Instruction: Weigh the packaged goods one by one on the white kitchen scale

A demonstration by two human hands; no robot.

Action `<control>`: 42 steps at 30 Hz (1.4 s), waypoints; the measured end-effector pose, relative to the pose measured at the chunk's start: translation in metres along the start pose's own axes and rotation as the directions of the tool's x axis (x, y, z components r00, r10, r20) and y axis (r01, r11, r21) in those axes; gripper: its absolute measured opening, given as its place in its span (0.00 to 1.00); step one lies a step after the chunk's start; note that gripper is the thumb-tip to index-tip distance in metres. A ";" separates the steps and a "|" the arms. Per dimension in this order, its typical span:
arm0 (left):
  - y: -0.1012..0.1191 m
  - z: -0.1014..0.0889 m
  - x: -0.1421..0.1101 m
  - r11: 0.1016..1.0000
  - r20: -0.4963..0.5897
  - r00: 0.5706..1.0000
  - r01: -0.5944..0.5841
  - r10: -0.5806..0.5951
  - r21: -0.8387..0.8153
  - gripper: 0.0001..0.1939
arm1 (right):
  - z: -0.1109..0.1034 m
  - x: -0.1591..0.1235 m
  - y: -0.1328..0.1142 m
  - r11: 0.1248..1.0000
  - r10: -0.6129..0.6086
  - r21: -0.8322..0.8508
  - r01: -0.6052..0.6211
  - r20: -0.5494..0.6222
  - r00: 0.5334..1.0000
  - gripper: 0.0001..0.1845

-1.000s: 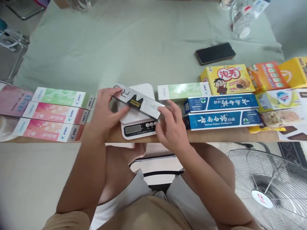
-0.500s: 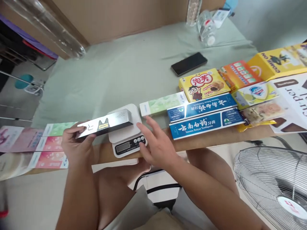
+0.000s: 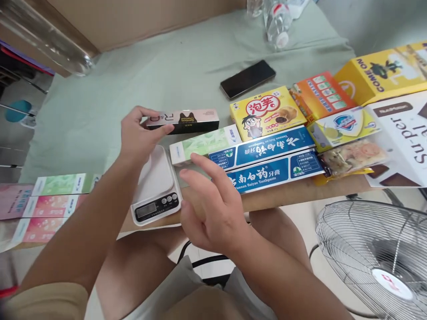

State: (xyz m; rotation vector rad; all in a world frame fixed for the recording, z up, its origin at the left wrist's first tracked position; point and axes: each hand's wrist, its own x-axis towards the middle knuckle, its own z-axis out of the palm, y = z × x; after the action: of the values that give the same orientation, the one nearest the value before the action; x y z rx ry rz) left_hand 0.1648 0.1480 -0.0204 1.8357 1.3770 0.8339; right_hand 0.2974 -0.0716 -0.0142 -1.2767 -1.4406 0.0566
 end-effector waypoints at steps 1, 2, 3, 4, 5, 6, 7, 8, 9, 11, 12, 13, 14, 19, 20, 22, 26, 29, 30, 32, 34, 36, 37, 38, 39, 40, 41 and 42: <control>-0.002 0.004 0.002 1.000 0.033 0.999 0.018 -0.019 0.016 0.20 | -0.002 0.000 0.000 1.000 -0.002 0.006 0.002 -0.001 1.000 0.30; -0.003 0.007 0.003 0.999 0.070 0.997 0.035 -0.036 0.025 0.19 | -0.004 0.000 0.001 1.000 0.001 0.008 -0.001 0.000 1.000 0.30; -0.004 0.009 0.004 0.998 0.113 0.992 0.048 -0.051 0.029 0.17 | -0.005 0.000 0.001 1.000 0.011 0.006 -0.011 0.005 1.000 0.29; -0.004 0.011 0.005 0.998 0.160 0.985 0.056 -0.061 0.036 0.14 | -0.006 0.000 0.002 1.000 0.023 0.001 -0.023 0.011 1.000 0.28; -0.003 0.013 0.007 0.997 0.206 0.976 0.057 -0.066 0.048 0.13 | -0.007 0.001 0.002 0.999 0.036 -0.003 -0.036 0.015 0.999 0.27; -0.002 0.014 0.010 0.997 0.246 0.967 0.049 -0.064 0.064 0.11 | -0.007 0.001 0.003 0.999 0.047 -0.006 -0.047 0.016 0.999 0.26; 0.000 0.016 0.012 0.995 0.281 0.958 0.032 -0.056 0.090 0.08 | -0.007 0.001 0.004 0.998 0.057 -0.008 -0.057 0.014 0.998 0.26; 0.002 0.018 0.015 0.992 0.315 0.948 0.009 -0.049 0.127 0.07 | -0.007 0.002 0.005 0.998 0.067 -0.010 -0.067 0.010 0.998 0.25; 0.004 0.020 0.018 0.986 0.351 0.935 -0.018 -0.042 0.165 0.09 | -0.006 0.002 0.007 0.997 0.078 -0.014 -0.078 0.006 0.997 0.25; 0.009 0.023 0.022 0.976 0.432 0.901 -0.068 -0.029 0.207 0.11 | -0.005 0.003 0.009 0.994 0.110 -0.027 -0.110 0.006 0.994 0.24; 0.012 0.024 0.023 0.974 0.467 0.884 -0.086 -0.023 0.211 0.11 | -0.004 0.003 0.010 0.992 0.123 -0.033 -0.123 0.009 0.992 0.23; 0.014 0.025 0.023 0.974 0.488 0.873 -0.096 -0.016 0.204 0.10 | -0.003 0.004 0.011 0.991 0.131 -0.033 -0.130 0.010 0.991 0.23; 0.015 0.025 0.022 0.977 0.498 0.867 -0.097 -0.009 0.187 0.10 | -0.002 0.004 0.012 0.990 0.135 -0.032 -0.135 0.011 0.991 0.23; 0.017 0.023 0.016 0.987 0.504 0.864 -0.075 -0.008 0.144 0.10 | 0.000 0.003 0.014 0.991 0.130 -0.045 -0.129 0.007 0.992 0.22; 0.017 0.023 0.016 0.986 0.518 0.855 -0.074 -0.016 0.151 0.10 | 0.000 0.003 0.015 0.991 0.125 -0.048 -0.125 0.008 0.992 0.22; 0.018 0.023 0.016 0.983 0.537 0.843 -0.070 -0.032 0.168 0.11 | 0.002 0.003 0.015 0.992 0.115 -0.051 -0.114 0.010 0.993 0.21; 0.027 0.013 0.002 0.992 0.365 0.929 -0.094 0.058 0.083 0.12 | 0.004 0.003 0.014 0.993 0.090 -0.080 -0.089 0.009 0.996 0.20; 0.034 -0.017 -0.035 0.981 0.124 0.975 -0.176 0.185 -0.082 0.02 | 0.005 0.002 0.010 0.992 0.073 -0.110 -0.069 0.033 0.997 0.20; 0.035 -0.031 -0.052 0.971 0.036 0.978 -0.200 0.207 -0.130 0.02 | 0.006 0.001 0.008 0.992 0.064 -0.110 -0.059 0.049 0.997 0.20; 0.031 -0.063 -0.092 0.963 -0.153 0.975 -0.187 0.158 -0.193 0.06 | 0.010 -0.004 0.004 0.995 0.040 -0.094 -0.031 0.095 0.995 0.20; 0.020 -0.094 -0.129 0.956 -0.299 0.953 -0.138 0.056 -0.261 0.09 | 0.017 -0.010 -0.002 0.997 0.017 -0.082 -0.005 0.153 0.988 0.21; 0.003 -0.123 -0.157 0.947 -0.451 0.892 -0.121 -0.028 -0.298 0.11 | 0.028 -0.018 -0.009 0.995 0.001 -0.094 0.020 0.212 0.977 0.22; -0.007 -0.137 -0.166 0.942 -0.515 0.854 -0.115 -0.068 -0.316 0.12 | 0.035 -0.022 -0.013 0.994 -0.015 -0.105 0.041 0.240 0.971 0.22; -0.018 -0.149 -0.173 0.934 -0.569 0.814 -0.107 -0.114 -0.341 0.12 | 0.043 -0.025 -0.018 0.991 -0.036 -0.118 0.070 0.267 0.963 0.21; -0.030 -0.161 -0.177 0.922 -0.604 0.779 -0.095 -0.166 -0.376 0.13 | 0.051 -0.028 -0.024 0.986 -0.059 -0.129 0.102 0.296 0.953 0.21; -0.042 -0.172 -0.178 0.905 -0.606 0.763 -0.067 -0.225 -0.420 0.14 | 0.060 -0.029 -0.031 0.982 -0.081 -0.135 0.131 0.330 0.941 0.20; -0.054 -0.182 -0.179 0.880 -0.576 0.764 -0.024 -0.290 -0.475 0.16 | 0.070 -0.029 -0.039 0.979 -0.095 -0.135 0.155 0.370 0.924 0.19; -0.066 -0.190 -0.178 0.847 -0.517 0.779 0.033 -0.354 -0.530 0.18 | 0.081 -0.028 -0.047 0.976 -0.099 -0.135 0.169 0.416 0.904 0.18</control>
State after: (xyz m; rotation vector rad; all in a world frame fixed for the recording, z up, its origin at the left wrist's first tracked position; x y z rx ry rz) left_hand -0.0664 0.0160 0.0156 1.0230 1.5025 1.5790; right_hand 0.2021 -0.0622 -0.0304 -1.3508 -1.9261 0.1161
